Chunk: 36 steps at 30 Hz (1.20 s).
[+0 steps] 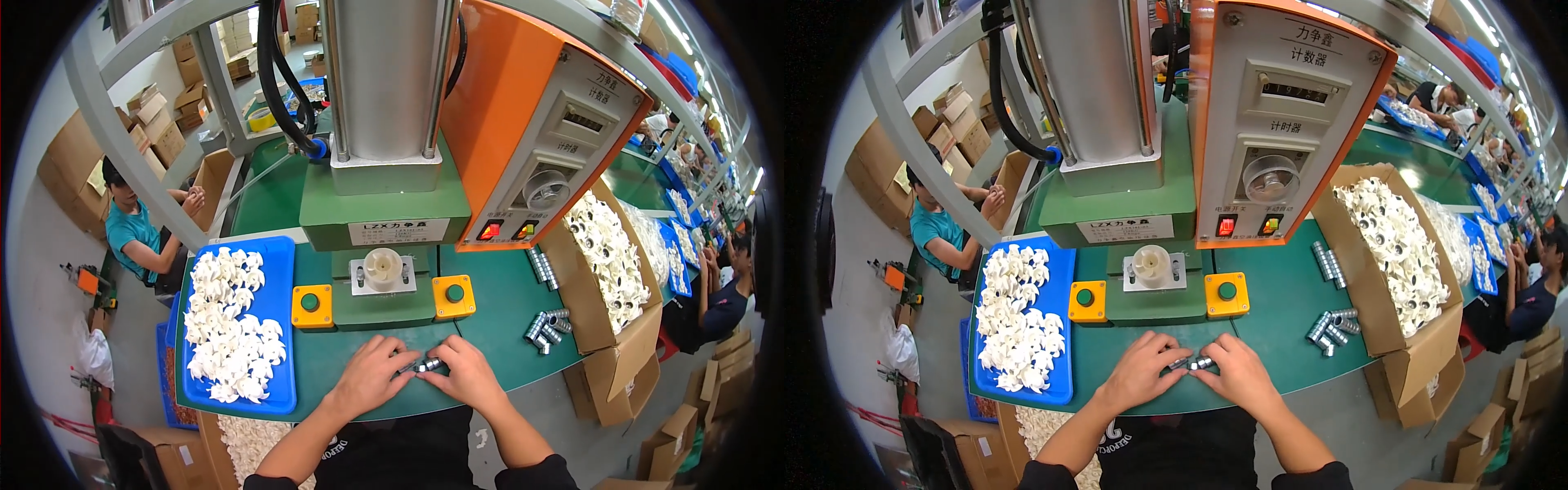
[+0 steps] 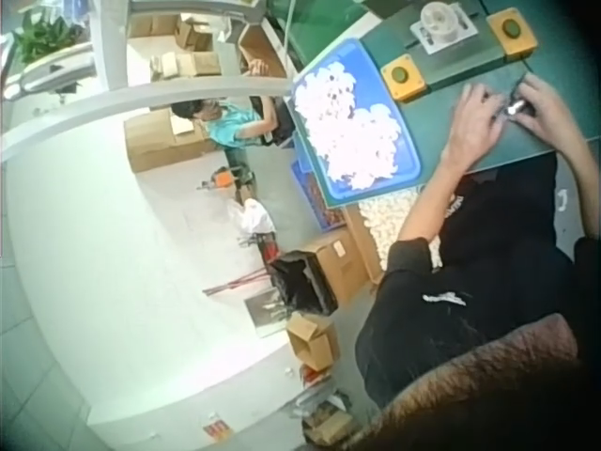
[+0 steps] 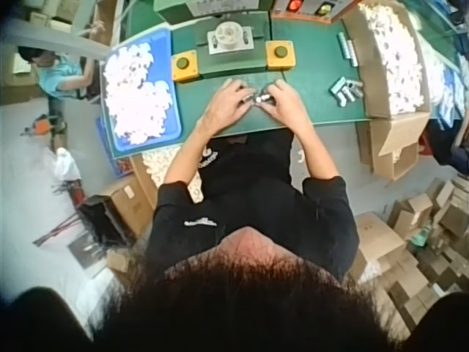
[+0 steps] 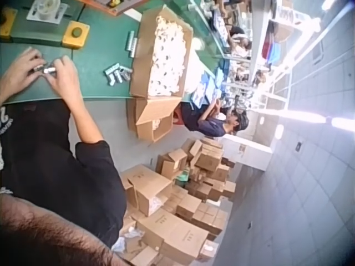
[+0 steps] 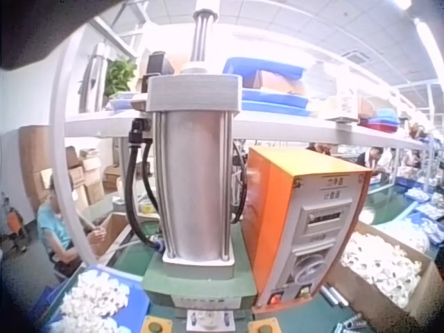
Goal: The person assembles small plastic electronic components by operating a press machine.
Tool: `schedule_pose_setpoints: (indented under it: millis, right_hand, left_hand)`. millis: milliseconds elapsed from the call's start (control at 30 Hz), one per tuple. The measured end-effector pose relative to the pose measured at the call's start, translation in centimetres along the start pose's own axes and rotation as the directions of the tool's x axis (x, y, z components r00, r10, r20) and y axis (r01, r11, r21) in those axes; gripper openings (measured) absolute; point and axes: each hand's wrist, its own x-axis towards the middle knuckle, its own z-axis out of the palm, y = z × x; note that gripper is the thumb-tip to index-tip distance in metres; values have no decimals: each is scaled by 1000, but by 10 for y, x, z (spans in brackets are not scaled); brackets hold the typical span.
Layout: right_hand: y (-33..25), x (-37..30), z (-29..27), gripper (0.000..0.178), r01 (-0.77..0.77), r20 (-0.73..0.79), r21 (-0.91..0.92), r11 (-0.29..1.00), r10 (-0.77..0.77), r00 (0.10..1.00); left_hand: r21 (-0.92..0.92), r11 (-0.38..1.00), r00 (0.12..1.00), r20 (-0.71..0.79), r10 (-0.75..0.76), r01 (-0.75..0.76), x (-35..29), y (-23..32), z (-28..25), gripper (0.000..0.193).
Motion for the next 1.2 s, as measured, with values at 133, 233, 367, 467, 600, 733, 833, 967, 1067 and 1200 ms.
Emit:
schedule_pose_setpoints:
  millis: [133,233,367,467,600,733,833,967,1067,1200]
  right_hand:
    - [-2,-1,1,33,-32,9,-28,999,32,999]
    - [2,-7,8,32,-35,-20,-78,996,33,999]
    - [2,-8,9,31,-24,-38,-72,997,21,999]
    - [-2,-6,-2,31,4,-17,12,1000,-4,1000]
    - [4,-9,-8,32,2,28,82,997,-4,1000]
    - [3,-10,-8,33,2,49,96,995,-7,999]
    - [2,-12,-8,32,-13,60,106,994,6,998]
    - [2,-12,-7,30,-4,64,104,995,-2,998]
    - [3,-10,-7,30,25,72,98,995,-33,997]
    - [3,-12,-4,30,16,66,105,994,-23,998]
  left_hand:
    - [-3,1000,1000,-15,9,-9,-5,-8,6,28]
    - [-26,999,999,-39,22,-23,-6,-7,8,25]
    - [-6,1000,998,-65,12,-13,-6,-4,10,24]
    - [6,1000,998,-66,14,-13,-5,-4,10,23]
    - [39,999,996,-88,30,-27,-4,-3,11,21]
    - [52,998,996,-90,29,-25,-3,-2,12,21]
    - [43,999,996,-85,21,-18,-4,-2,12,21]
    - [57,998,995,-91,39,-33,-3,-1,13,20]
    - [92,995,994,-100,44,-35,-2,1,18,18]
    - [98,995,994,-99,38,-28,-3,-3,24,20]
